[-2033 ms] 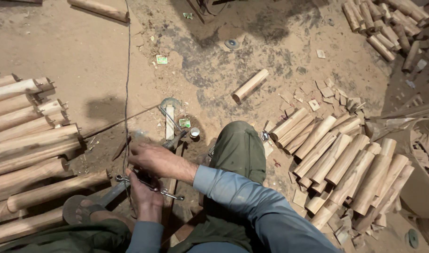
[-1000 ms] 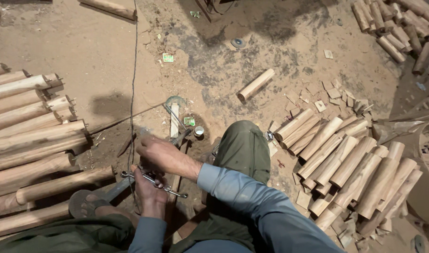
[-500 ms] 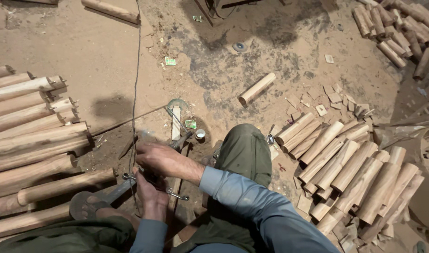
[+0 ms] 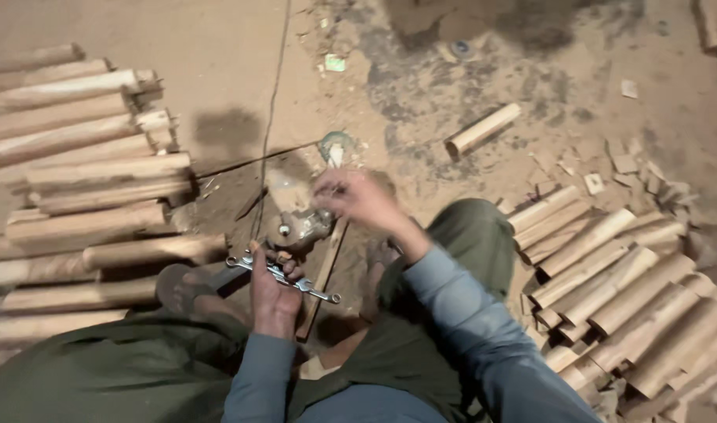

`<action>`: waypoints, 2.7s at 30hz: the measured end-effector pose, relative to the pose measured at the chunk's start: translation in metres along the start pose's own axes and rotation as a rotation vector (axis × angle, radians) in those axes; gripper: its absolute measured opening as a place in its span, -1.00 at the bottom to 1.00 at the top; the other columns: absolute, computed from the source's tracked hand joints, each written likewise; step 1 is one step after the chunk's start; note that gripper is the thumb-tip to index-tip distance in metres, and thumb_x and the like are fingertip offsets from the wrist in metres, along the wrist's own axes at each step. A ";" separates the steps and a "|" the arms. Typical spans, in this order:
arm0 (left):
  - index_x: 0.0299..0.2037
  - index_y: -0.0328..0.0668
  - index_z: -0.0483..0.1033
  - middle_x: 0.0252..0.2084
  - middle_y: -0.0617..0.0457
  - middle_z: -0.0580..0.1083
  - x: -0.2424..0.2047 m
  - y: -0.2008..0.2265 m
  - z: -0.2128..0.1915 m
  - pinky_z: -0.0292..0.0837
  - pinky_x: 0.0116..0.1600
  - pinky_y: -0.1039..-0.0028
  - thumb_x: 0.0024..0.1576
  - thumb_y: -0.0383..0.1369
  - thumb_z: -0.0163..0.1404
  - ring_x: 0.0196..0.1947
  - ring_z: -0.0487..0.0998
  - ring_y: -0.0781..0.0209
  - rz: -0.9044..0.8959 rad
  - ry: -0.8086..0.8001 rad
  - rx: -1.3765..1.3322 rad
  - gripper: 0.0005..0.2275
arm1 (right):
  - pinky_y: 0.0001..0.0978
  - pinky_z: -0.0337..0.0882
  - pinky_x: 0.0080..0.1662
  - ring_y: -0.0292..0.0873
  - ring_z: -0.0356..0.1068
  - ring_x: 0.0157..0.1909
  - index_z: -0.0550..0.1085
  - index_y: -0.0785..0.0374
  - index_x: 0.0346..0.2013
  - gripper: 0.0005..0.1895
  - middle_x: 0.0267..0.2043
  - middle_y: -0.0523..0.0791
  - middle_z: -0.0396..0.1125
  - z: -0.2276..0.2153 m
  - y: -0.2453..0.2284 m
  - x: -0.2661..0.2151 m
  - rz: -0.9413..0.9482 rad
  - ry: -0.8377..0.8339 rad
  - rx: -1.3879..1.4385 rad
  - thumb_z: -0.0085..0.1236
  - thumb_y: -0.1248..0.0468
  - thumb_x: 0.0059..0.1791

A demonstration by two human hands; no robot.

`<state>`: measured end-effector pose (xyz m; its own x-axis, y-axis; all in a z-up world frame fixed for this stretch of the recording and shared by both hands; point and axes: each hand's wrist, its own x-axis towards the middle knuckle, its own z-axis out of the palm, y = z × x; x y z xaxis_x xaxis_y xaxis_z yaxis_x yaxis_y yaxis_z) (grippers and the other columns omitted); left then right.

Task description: The person sits on the floor and assembles wooden cylindrical parts using a metal jig and wrenches. They insert a wooden piece into the jig, tighten it with a wrench, and then remove the finished part to place it aside.

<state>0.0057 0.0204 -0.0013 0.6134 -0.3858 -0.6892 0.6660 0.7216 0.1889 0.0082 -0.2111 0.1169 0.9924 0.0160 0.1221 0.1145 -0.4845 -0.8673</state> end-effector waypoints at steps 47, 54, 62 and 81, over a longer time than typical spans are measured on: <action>-0.20 -0.39 0.49 -0.34 -0.27 0.45 0.025 0.012 0.077 0.32 -0.24 0.09 0.19 -0.48 0.05 -0.32 0.47 -0.29 1.211 0.072 1.274 -0.91 | -0.18 0.48 -0.12 0.08 0.54 -0.17 0.54 0.38 -0.14 -0.58 -0.23 0.12 0.51 0.069 0.309 -0.122 0.716 0.418 -0.260 0.18 0.02 0.03; -0.18 -0.37 0.53 -0.41 -0.23 0.44 0.025 0.013 0.084 0.31 -0.31 0.16 0.22 -0.43 0.06 -0.44 0.45 -0.18 1.047 0.143 1.207 -0.88 | 0.01 0.46 -0.09 0.20 0.49 -0.15 0.61 0.22 -0.15 -0.69 -0.21 0.12 0.49 0.073 0.359 -0.020 0.745 0.195 -0.413 0.18 0.10 -0.06; -0.44 -0.35 0.33 -0.55 -0.19 0.27 0.023 0.014 0.086 0.17 -0.40 0.17 0.23 -0.42 0.06 -0.57 0.30 -0.07 1.013 0.155 1.265 -0.76 | 0.02 0.46 -0.16 0.20 0.50 -0.22 0.56 0.30 -0.26 -0.72 -0.33 0.12 0.48 0.072 0.404 0.062 0.619 0.105 -0.416 0.15 0.11 0.00; -0.34 -0.39 0.39 -0.49 -0.21 0.33 0.021 0.019 0.091 0.23 -0.36 0.17 0.16 -0.44 0.02 -0.50 0.37 -0.14 1.071 0.077 1.215 -0.87 | -0.16 0.49 -0.21 0.02 0.52 -0.31 0.61 0.33 -0.22 -0.68 -0.34 0.06 0.50 0.053 0.355 -0.032 0.502 0.268 -0.364 0.22 0.11 -0.05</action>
<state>0.0697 -0.0268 0.0518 0.9956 0.0234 0.0909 -0.0825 -0.2436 0.9664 0.0194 -0.3371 -0.2209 0.8704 -0.4828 -0.0966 -0.4265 -0.6412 -0.6380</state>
